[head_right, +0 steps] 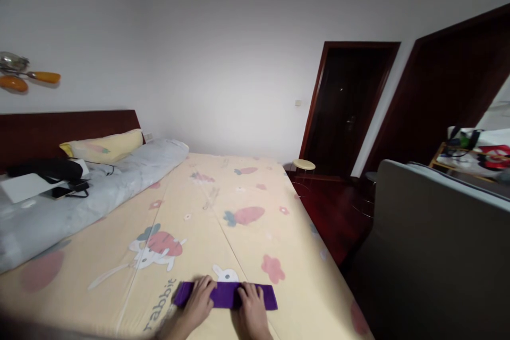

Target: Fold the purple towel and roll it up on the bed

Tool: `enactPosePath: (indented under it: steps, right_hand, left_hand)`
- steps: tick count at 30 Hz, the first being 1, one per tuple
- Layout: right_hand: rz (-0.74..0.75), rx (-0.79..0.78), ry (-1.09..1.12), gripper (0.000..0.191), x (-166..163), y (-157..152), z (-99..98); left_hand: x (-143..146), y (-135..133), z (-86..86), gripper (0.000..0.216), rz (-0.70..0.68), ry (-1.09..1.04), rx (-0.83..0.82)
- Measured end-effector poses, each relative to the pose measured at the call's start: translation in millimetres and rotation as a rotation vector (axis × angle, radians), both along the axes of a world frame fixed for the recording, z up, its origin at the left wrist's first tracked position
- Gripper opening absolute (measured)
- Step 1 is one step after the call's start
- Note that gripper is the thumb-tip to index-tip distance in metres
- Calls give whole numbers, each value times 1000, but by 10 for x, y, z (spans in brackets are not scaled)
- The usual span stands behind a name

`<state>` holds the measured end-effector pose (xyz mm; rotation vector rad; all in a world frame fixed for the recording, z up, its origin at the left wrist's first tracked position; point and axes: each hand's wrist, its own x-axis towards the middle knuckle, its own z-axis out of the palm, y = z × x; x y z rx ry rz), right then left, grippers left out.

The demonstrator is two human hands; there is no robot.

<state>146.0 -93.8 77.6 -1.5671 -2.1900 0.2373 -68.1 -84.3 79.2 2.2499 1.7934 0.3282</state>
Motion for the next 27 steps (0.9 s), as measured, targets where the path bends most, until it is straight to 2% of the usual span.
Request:
enactPosePath:
  steps: [3,5,7,10,13,15,20,24,27]
  right_hand:
    - [4,-40,67,34,-324,-5,-23]
    - [-15,-80,95,36,-324,10,-46]
    - [-34,-101,114,38,-141,27,-89]
    - [-88,-88,125,37,305,22,-200]
    - [-143,-77,124,35,683,-27,-324]
    - [-154,-85,111,39,818,-63,-378]
    - [-163,-73,31,47,837,-68,-364]
    - [-207,-14,-28,40,802,-14,-320]
    - [-218,-3,-42,37,838,13,-370]
  left_hand:
    - [294,1,-51,44,-39,-19,-18]
    - [324,1,-54,41,-26,-50,-33]
    - [210,-21,-20,35,3,-107,-16]
    - [-116,-103,56,29,21,-168,25]
    - [-448,-196,80,33,23,-142,35]
    - [-618,-236,46,40,54,-89,33]
    - [-829,-243,-109,60,93,75,-27]
    - [-831,-208,-197,60,101,155,-37]
    - [-806,-179,-257,59,120,196,-37]
